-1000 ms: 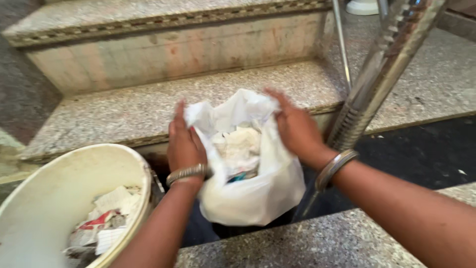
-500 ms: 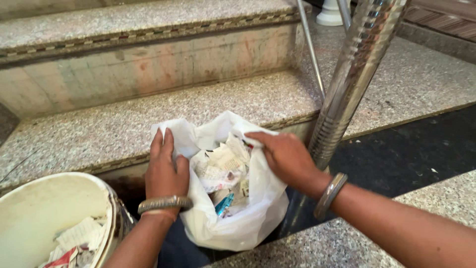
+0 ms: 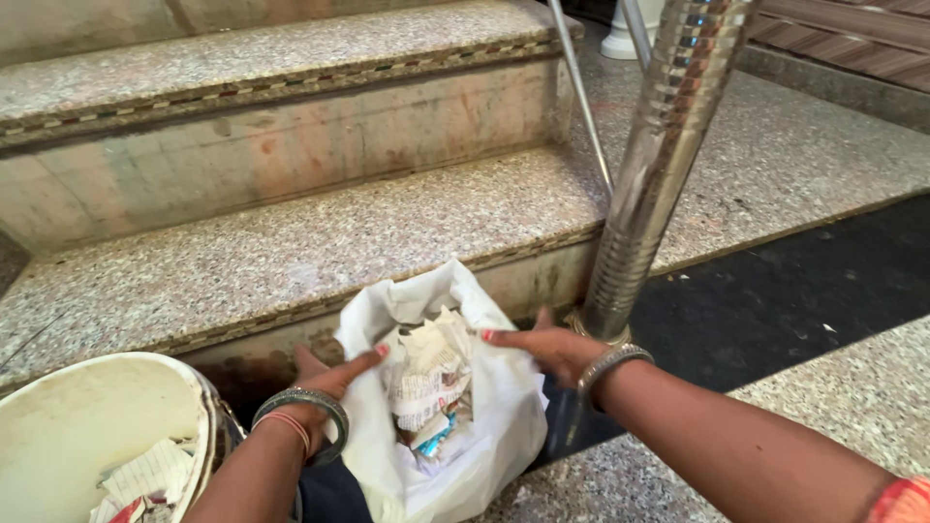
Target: The person transfers crumpled paper and newspaper pieces from a white bucket into a white plastic bag. The hands repeatedly reach into the bucket, pick up paper, and place it into the bag on the floor next to a staircase.
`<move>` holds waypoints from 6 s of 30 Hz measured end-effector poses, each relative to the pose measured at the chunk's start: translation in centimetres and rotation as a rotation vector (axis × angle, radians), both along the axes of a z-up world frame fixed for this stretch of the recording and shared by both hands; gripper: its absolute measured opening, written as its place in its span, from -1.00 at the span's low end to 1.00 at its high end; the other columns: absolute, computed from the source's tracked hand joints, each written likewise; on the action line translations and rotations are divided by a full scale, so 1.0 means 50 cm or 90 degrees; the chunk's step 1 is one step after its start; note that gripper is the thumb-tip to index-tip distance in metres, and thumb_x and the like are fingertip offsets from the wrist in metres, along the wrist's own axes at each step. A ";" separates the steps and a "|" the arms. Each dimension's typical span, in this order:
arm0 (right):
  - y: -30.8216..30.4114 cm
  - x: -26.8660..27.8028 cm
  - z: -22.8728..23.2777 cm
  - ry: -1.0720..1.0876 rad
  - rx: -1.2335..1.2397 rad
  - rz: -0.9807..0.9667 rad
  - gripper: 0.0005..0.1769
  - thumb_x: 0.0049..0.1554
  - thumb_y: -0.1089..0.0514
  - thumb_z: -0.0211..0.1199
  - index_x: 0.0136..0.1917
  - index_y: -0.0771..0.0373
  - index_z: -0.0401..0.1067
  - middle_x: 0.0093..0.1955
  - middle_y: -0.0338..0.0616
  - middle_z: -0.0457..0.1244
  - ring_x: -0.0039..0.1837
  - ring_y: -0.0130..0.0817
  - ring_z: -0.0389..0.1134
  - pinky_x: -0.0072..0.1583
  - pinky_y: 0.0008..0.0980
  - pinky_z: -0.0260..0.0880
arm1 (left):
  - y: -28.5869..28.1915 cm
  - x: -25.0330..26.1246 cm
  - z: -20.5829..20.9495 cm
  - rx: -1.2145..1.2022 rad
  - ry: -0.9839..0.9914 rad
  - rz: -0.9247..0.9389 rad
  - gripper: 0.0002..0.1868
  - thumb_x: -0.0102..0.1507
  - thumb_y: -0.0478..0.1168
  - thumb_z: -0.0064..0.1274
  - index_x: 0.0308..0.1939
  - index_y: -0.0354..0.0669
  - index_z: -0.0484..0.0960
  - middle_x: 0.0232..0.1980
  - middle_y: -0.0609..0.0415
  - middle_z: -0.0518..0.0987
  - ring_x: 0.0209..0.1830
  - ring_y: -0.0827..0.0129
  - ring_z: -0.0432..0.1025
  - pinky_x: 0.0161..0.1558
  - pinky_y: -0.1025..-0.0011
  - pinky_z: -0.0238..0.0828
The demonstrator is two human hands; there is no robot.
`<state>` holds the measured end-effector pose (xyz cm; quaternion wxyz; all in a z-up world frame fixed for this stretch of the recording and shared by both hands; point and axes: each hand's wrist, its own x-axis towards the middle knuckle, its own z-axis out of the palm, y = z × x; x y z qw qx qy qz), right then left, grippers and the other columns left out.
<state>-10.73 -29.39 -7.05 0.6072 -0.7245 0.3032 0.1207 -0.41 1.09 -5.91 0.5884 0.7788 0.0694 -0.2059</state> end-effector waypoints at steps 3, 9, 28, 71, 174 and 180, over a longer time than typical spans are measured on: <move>0.012 0.035 -0.001 -0.017 0.172 0.059 -0.12 0.03 -0.03 0.39 0.47 0.31 0.07 0.35 0.10 0.32 0.32 -0.01 0.39 0.32 0.03 0.25 | -0.010 0.030 -0.040 -0.141 0.133 -0.046 -0.27 0.09 -0.19 0.27 0.33 -0.11 0.39 0.09 -0.08 0.62 0.00 0.04 0.51 0.07 0.08 0.46; 0.013 0.058 0.138 -0.327 -0.158 0.115 -0.60 0.12 0.08 0.27 0.18 0.32 0.53 0.01 0.02 0.49 -0.04 -0.18 0.52 0.02 -0.26 0.53 | -0.004 0.128 0.042 -0.309 -0.178 0.049 -0.65 0.38 -0.26 0.06 0.24 -0.20 0.68 -0.32 0.05 0.47 -0.34 0.22 0.31 -0.21 0.18 0.41; 0.004 0.002 0.225 -0.177 -0.424 0.177 -0.68 0.07 -0.03 0.40 0.06 0.09 0.49 -0.15 -0.18 0.43 -0.19 -0.37 0.44 -0.08 -0.34 0.44 | 0.020 -0.001 0.243 0.407 -0.380 -0.162 -0.37 0.14 -0.05 0.34 0.31 0.29 0.58 0.02 -0.11 0.69 0.02 0.12 0.58 0.11 0.25 0.46; -0.038 -0.009 0.053 -0.102 0.177 -0.112 -0.47 0.25 -0.07 0.00 0.40 0.18 0.29 0.34 0.01 0.34 0.28 -0.08 0.46 0.20 0.07 0.54 | 0.135 0.020 0.100 0.145 0.014 -0.066 -0.31 0.21 0.20 0.15 0.18 -0.30 0.64 0.04 -0.20 0.72 0.04 -0.02 0.67 0.19 0.07 0.53; 0.011 0.047 -0.039 -0.216 0.142 -0.079 -0.23 0.14 0.38 0.13 0.57 0.00 0.11 0.37 0.10 0.31 0.17 -0.13 0.40 0.06 -0.13 0.48 | 0.101 0.052 -0.065 -0.128 -0.097 0.133 -0.15 0.19 -0.48 -0.06 0.56 0.10 0.17 0.28 -0.13 0.52 0.03 -0.05 0.56 -0.11 0.03 0.61; 0.007 -0.022 -0.065 -0.003 0.135 -0.185 -0.05 0.14 -0.03 0.34 0.58 -0.13 -0.21 0.33 0.10 0.28 0.17 -0.08 0.44 0.12 -0.01 0.52 | 0.132 0.047 -0.171 0.075 -0.143 0.126 0.18 0.05 -0.19 0.46 0.57 -0.14 -0.03 0.34 -0.37 0.42 0.18 -0.11 0.46 0.06 0.13 0.46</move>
